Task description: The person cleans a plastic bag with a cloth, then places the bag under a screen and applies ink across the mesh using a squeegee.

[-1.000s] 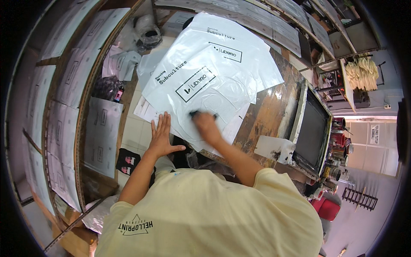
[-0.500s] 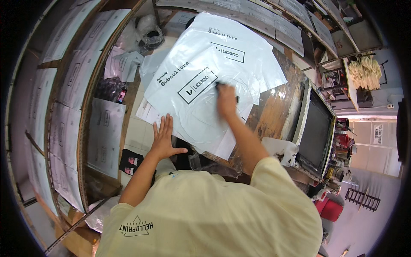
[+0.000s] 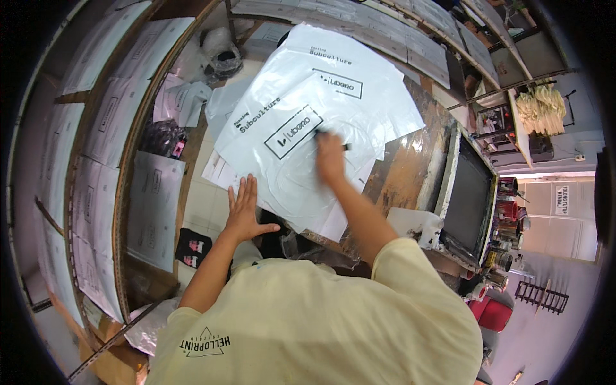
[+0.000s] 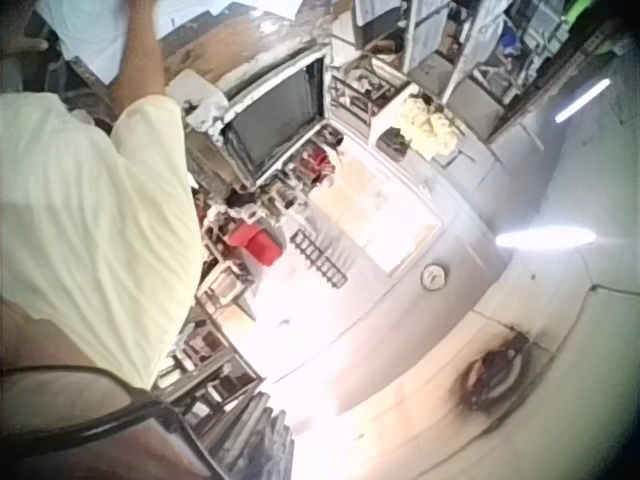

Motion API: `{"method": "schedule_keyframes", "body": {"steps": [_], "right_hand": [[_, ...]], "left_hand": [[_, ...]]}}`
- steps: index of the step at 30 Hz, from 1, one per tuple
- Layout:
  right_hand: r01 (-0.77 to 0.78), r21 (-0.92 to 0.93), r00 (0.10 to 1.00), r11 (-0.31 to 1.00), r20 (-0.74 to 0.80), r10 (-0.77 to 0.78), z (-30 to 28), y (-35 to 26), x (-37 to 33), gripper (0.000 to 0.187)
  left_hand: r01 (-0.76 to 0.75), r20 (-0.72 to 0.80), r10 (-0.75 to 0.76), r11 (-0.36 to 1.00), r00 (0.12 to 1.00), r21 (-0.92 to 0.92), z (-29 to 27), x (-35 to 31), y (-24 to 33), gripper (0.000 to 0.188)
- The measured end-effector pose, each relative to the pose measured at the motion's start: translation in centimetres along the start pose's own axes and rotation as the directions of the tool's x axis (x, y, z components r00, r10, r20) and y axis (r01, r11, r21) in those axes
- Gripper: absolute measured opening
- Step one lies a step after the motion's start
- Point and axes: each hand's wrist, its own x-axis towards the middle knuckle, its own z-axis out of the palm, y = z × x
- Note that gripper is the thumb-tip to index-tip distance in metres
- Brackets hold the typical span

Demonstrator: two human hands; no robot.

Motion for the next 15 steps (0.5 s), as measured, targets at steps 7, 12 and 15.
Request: {"method": "schedule_keyframes", "body": {"steps": [7,12,15], "right_hand": [[0.455,0.371,0.872,0.809,-0.002,-0.489,-2.1,-5.4,-6.9,0.034],[-0.224,0.124,0.964,0.967,-0.114,0.238,-4.9,9.0,2.6,0.034],[-0.366,0.089,0.927,0.926,-0.046,0.371,-5.1,8.5,0.8,0.037]], "left_hand": [[0.022,-0.007,-0.023,0.998,1.000,-0.063,0.2,-0.6,-0.2,0.159],[0.002,0.016,-0.002,1.000,1.000,-0.013,-0.3,-0.4,0.2,0.162],[0.004,0.016,-0.004,1.000,1.000,-0.022,-0.3,-0.5,0.1,0.160]]}}
